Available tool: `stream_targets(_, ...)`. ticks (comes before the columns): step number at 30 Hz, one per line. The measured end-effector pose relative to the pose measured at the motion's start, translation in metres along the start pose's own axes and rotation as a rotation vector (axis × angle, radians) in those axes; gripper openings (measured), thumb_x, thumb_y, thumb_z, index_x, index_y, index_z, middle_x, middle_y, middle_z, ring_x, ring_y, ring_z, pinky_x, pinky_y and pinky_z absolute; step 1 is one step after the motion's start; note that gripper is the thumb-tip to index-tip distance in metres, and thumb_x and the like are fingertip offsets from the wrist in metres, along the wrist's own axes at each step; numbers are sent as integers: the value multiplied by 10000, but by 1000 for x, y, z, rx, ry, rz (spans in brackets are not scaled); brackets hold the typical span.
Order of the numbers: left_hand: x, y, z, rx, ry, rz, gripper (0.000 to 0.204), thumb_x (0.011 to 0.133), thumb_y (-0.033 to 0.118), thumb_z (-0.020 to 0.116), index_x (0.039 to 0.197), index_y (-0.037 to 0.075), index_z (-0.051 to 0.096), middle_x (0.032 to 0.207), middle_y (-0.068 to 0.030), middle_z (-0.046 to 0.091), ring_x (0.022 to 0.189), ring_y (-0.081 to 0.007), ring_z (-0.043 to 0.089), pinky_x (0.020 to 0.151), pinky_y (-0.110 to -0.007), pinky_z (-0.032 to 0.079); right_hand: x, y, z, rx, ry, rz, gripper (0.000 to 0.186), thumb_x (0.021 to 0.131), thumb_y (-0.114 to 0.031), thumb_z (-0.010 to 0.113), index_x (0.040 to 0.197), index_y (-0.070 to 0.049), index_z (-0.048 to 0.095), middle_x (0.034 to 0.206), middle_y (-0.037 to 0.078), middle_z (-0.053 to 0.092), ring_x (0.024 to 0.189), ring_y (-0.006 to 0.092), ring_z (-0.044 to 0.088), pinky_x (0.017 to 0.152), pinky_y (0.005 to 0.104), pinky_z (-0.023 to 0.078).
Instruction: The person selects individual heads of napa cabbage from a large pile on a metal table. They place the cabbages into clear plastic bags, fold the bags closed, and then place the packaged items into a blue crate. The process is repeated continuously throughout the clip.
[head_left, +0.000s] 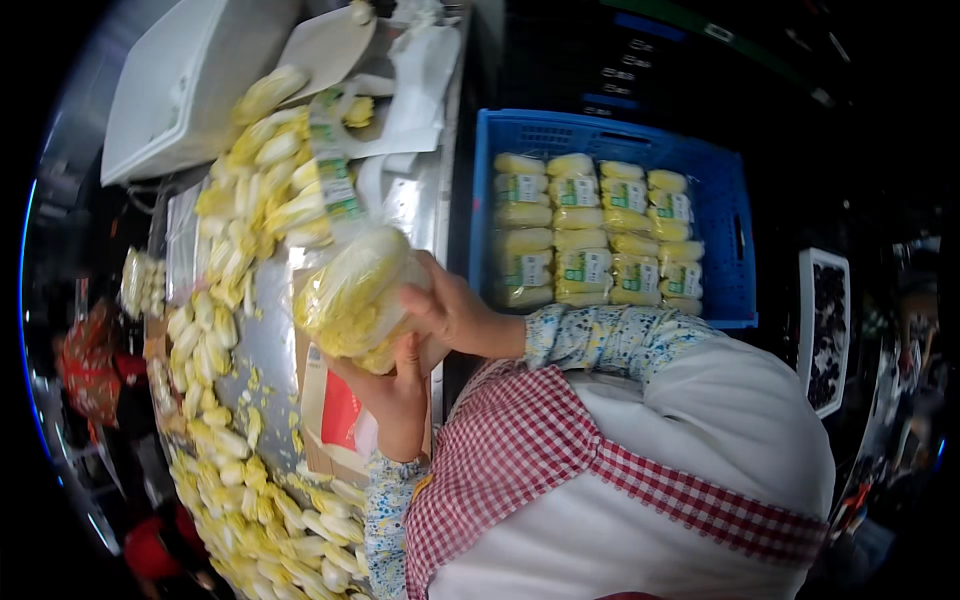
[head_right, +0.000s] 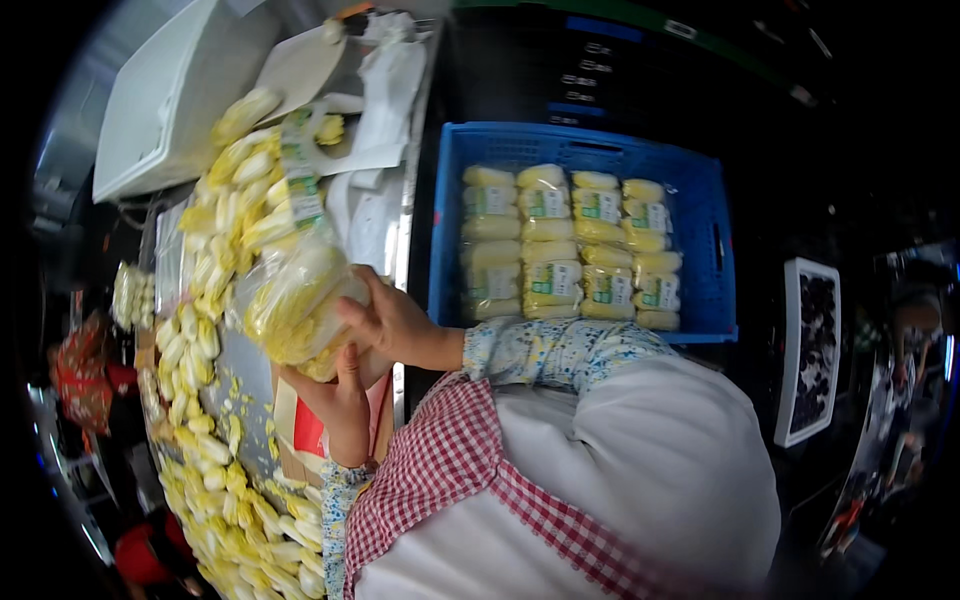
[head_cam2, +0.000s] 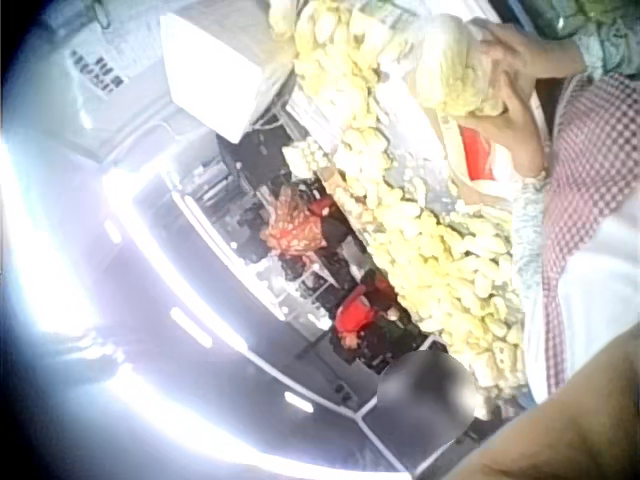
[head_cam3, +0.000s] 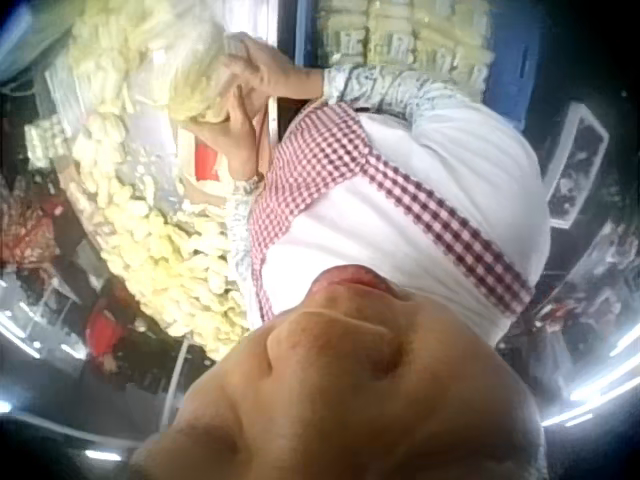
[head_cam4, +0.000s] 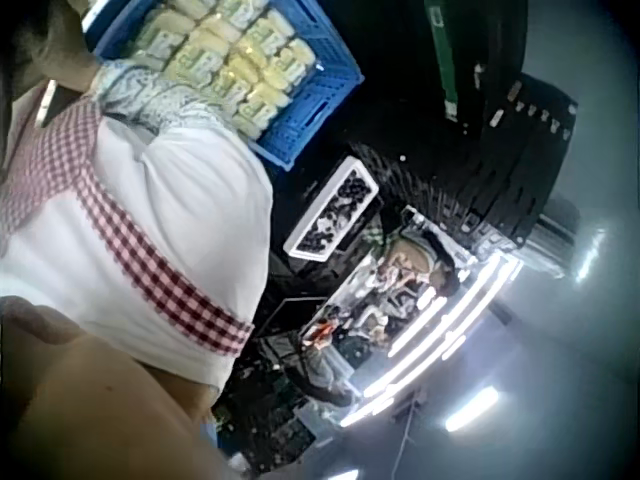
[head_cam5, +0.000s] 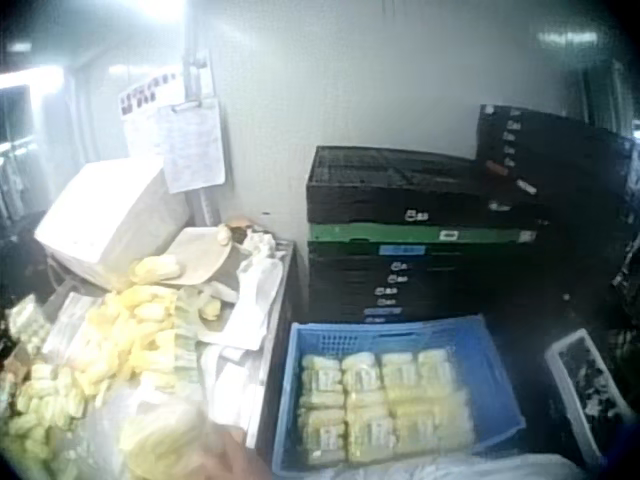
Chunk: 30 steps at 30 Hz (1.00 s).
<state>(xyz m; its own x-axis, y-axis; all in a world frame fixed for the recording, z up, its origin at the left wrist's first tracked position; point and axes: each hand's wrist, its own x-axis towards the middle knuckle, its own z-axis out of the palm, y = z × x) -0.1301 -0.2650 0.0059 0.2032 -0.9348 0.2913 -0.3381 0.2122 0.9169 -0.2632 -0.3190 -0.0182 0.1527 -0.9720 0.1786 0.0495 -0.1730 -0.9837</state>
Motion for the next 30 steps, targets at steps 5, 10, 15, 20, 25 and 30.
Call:
stream_targets(5, 30, 8, 43, 86, -525, 5, 903, 861, 143, 743, 1535, 16, 156, 1481, -222, 364, 1357, -314, 395, 1105, -425, 344, -24, 46, -114, -67, 246, 271, 523, 1011, -430, 494, 1322, -9, 482, 1105, 127, 644, 1021, 201, 613, 889, 330, 490)
stream_targets(10, 31, -40, 25, -82, -469, -452, 631, 934, 93, 656, 1482, 64, 344, 1259, -152, 569, 1101, -213, 599, 927, -333, 482, -10, 147, -219, -204, 674, 546, 796, 933, -587, 508, 1361, 79, 429, 1230, 280, 588, 1148, 368, 587, 990, 404, 444)
stream_targets(15, 33, -45, 6, -175, -276, -456, 497, 970, 142, 619, 1415, 31, 428, 1122, -125, 640, 951, -180, 649, 808, -290, 537, 69, 208, -236, -385, 527, 654, 879, 963, -631, 388, 1450, 97, 310, 1471, 327, 355, 1363, 416, 372, 1133, 410, 291)
stream_targets(20, 12, -90, -71, 282, 176, -413, 474, 939, 127, 638, 1363, -1, 468, 1029, -90, 634, 920, -152, 604, 799, -288, 494, 75, 272, -257, -993, 455, 584, 789, 951, -531, 493, 1391, 114, 380, 1384, 354, 428, 1298, 476, 406, 1125, 498, 280)
stream_targets(25, -89, -117, -121, 598, -113, -324, 798, 746, 241, 817, 1395, -13, 428, 1265, -244, 564, 1208, -356, 530, 1029, -444, 416, 97, 123, -171, -744, 497, -148, 278, 986, -150, 564, 1218, 4, 555, 1121, 137, 568, 940, 218, 598, 794, 283, 523)
stream_targets(30, -115, -96, -118, 813, -166, -368, 585, 706, 224, 792, 1193, 15, 544, 1107, -217, 601, 1035, -363, 576, 876, -460, 454, 84, 70, 31, -190, -705, -248, 291, 980, -85, 512, 1258, -23, 575, 1152, 121, 640, 1083, 256, 618, 960, 316, 474)
